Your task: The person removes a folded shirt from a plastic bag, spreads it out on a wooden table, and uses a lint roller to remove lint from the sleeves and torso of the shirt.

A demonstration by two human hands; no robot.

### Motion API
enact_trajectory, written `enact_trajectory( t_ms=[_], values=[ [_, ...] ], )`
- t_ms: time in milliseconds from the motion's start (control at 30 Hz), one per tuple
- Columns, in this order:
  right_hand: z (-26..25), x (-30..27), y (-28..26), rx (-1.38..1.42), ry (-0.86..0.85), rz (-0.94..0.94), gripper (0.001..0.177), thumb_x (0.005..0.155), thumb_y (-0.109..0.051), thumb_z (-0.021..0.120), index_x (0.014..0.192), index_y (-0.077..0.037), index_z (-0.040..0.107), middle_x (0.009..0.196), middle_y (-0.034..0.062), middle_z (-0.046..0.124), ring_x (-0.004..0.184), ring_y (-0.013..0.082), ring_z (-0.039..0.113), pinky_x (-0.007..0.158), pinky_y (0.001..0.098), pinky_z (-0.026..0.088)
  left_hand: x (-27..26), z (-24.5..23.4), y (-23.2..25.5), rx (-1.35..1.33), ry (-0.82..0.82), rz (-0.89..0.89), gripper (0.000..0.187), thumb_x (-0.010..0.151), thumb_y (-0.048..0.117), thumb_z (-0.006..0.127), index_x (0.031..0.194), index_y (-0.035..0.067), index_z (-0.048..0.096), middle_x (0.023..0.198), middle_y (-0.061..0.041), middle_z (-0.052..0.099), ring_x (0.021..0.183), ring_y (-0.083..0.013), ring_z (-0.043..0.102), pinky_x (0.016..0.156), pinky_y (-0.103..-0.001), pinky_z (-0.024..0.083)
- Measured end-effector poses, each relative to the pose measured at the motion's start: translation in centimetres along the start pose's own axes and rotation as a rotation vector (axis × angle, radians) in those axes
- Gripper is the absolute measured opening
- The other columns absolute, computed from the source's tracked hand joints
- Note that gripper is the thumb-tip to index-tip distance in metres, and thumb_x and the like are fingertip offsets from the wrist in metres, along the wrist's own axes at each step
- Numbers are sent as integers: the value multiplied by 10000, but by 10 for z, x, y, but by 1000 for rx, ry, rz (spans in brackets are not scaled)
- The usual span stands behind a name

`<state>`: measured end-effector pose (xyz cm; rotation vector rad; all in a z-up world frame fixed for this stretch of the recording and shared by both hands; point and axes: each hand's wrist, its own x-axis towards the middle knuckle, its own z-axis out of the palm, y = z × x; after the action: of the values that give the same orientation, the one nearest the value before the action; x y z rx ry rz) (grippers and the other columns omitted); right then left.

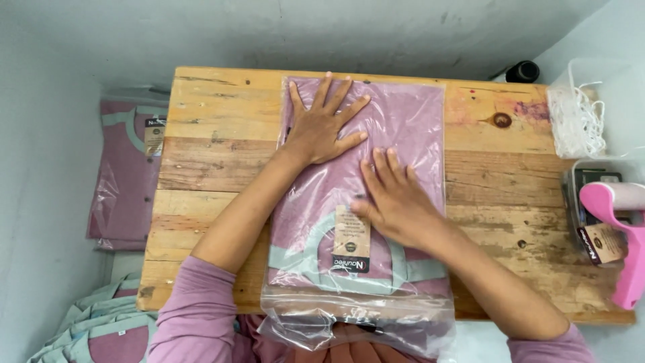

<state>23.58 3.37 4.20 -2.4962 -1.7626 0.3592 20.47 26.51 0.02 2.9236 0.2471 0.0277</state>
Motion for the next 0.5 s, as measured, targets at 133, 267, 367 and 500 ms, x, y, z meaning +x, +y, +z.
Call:
enact_trajectory(
  t_ms=[133, 267, 367, 500],
  values=[
    [23, -10, -3, 46, -7, 26, 912, 1005, -634, 386, 1618, -17, 112, 1677, 262, 19, 1533, 460, -74, 1161, 686, -14, -4, 9, -8, -132, 182, 137, 597, 994, 608, 480, 1492, 281, 507, 1675, -96, 277, 1560, -360, 147, 1142, -791, 10],
    [31, -13, -1, 57, 108, 0, 914, 1008, -654, 391, 1624, -13, 178, 1683, 282, 84, 1548, 477, -8, 1171, 704, -27, -22, 45, -13, -78, 609, 362, 224, 963, 315, 639, 1160, 260, 729, 1286, -26, 566, 1146, -258, 544, 959, -453, 376],
    [32, -13, -2, 88, 112, 5, 917, 1003, -656, 398, 1628, -22, 177, 1690, 268, 75, 1553, 465, -16, 1174, 704, -34, -87, 25, 27, -219, 490, 305, 178, 944, 332, 670, 1074, 224, 726, 1187, -20, 569, 1016, -257, 554, 822, -430, 397],
    [34, -13, 0, 73, 110, 13, 908, 990, -624, 440, 1636, -47, 167, 1697, 249, 70, 1559, 449, -15, 1186, 701, -21, -163, 5, 66, -309, 135, 259, 736, 904, 626, 617, 1477, 176, 511, 1545, -187, 436, 1436, -413, 387, 1138, -637, 257]
  ],
)
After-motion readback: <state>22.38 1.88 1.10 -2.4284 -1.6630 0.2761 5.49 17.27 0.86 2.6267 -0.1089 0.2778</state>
